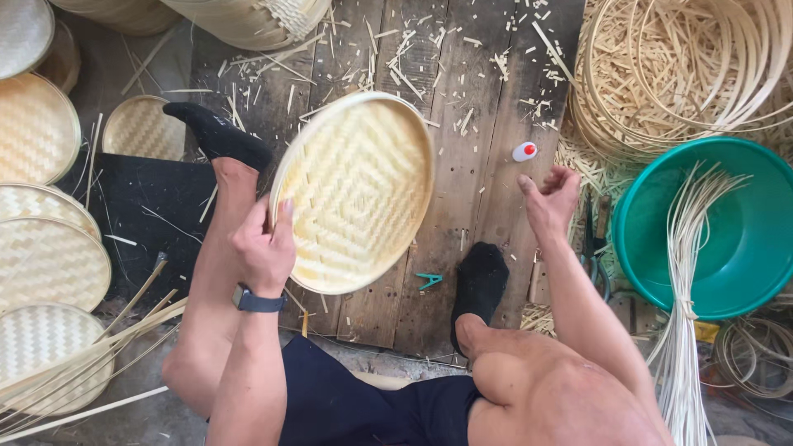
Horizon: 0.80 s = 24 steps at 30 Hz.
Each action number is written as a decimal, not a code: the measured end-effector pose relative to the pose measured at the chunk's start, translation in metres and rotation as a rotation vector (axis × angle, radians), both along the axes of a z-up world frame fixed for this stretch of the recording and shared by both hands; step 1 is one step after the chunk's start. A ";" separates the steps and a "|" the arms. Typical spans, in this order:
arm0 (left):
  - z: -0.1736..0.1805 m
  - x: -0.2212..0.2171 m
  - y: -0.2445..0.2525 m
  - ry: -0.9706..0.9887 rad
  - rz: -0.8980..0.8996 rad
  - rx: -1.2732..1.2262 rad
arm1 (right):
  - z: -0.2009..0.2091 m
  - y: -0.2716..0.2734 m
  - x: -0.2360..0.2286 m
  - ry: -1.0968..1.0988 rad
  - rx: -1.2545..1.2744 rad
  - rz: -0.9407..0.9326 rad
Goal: The person applies glue to bamboo strips and attaches them to the rim of circular woven bamboo bases to construct baskets, using clips to secure the strips.
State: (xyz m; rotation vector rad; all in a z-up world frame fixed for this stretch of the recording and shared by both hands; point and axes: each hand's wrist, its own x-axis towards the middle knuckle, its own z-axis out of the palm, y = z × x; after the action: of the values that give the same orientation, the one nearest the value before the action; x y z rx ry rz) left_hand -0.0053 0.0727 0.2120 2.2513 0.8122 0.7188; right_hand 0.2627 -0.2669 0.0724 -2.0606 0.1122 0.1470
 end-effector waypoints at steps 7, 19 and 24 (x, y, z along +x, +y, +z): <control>0.043 0.056 -0.041 -0.220 -0.319 -0.216 | -0.039 0.016 0.048 -0.411 -0.251 0.370; 0.060 0.107 -0.100 -0.170 -0.434 -0.218 | -0.014 0.062 -0.029 -0.217 -0.298 0.916; 0.067 0.104 -0.111 -0.180 -0.463 -0.169 | -0.012 0.064 -0.033 -0.314 -0.301 0.903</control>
State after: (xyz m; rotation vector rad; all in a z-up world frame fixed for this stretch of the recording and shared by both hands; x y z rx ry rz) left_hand 0.0990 -0.0378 0.2790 2.0750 0.2384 0.5928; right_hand 0.2296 -0.2026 0.0605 -2.2608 -1.0527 0.3686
